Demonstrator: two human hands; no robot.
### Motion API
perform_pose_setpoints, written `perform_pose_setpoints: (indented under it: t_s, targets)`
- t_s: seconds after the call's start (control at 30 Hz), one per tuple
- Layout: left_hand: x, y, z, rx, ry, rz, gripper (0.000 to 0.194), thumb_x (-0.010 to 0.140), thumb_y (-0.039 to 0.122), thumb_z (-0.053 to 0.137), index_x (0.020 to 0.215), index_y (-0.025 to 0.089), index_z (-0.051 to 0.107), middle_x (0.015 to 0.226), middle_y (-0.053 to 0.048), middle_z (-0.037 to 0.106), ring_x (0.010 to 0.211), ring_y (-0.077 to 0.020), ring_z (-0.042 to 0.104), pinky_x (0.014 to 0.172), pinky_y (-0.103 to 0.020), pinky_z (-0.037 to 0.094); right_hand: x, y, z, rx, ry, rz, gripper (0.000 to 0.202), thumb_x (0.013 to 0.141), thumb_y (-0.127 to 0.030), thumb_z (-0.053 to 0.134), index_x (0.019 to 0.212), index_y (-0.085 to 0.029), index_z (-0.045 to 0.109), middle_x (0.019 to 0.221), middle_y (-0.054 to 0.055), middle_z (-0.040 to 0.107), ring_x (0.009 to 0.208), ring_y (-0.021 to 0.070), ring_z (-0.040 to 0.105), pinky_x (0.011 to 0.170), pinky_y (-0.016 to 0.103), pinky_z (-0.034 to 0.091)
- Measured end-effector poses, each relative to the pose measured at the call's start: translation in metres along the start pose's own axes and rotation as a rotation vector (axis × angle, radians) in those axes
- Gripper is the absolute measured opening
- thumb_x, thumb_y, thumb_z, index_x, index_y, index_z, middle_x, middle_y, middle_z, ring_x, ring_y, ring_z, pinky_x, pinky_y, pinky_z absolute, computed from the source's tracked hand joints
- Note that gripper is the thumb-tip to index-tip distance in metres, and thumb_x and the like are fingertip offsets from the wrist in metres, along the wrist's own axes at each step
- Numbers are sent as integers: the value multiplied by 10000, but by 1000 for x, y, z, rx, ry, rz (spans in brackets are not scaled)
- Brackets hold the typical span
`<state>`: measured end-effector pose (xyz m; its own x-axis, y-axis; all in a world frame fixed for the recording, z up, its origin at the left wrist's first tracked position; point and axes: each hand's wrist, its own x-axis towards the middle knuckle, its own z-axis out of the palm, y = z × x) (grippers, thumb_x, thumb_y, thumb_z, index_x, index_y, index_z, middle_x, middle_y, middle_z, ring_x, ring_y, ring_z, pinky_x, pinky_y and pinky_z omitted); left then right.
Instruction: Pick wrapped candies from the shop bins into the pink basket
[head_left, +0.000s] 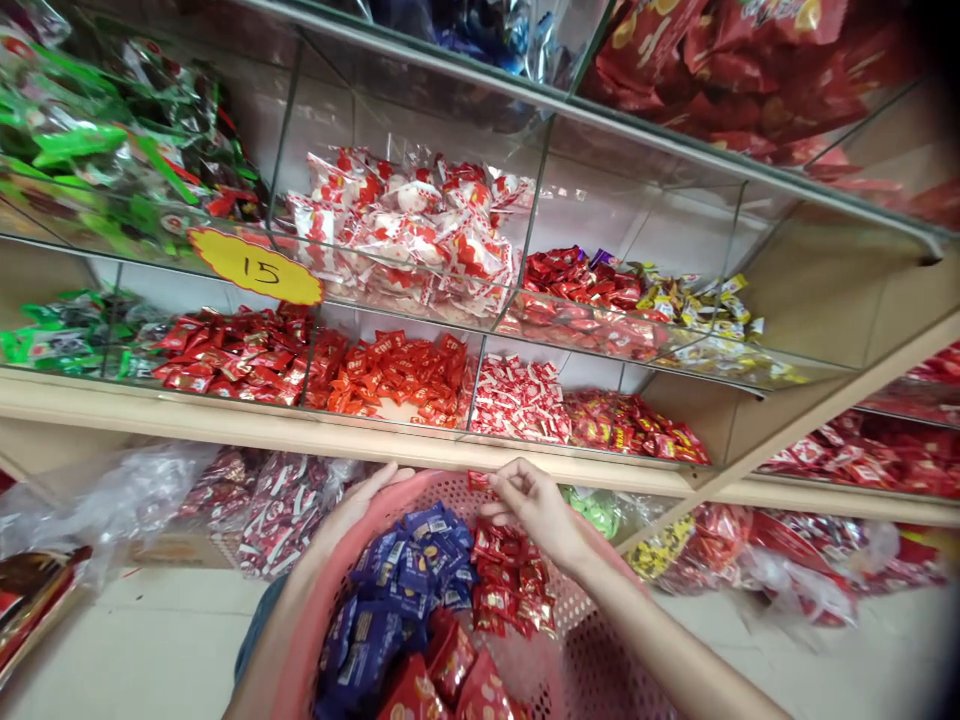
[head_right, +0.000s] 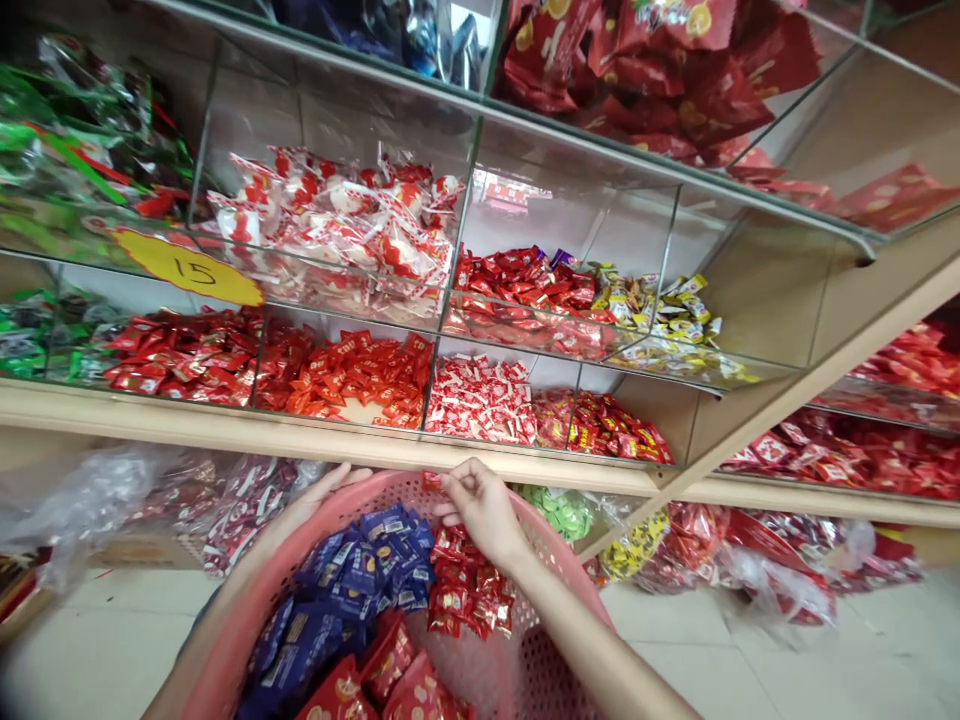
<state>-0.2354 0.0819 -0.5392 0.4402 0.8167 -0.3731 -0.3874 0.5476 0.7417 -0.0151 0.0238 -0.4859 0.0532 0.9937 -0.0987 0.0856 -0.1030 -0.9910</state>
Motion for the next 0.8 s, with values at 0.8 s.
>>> perform_pose_setpoints:
  t_s: [0.8]
  targets:
    - [8, -2, -3, -153, 45, -127, 383, 770, 359, 579, 1096, 159, 590, 1111, -59, 653, 1088, -221, 563, 974, -317, 414, -29, 43, -43, -1264, -262, -624, 213, 895, -225, 366, 814, -224, 563, 766, 22, 580, 714, 163, 531, 683, 320, 393]
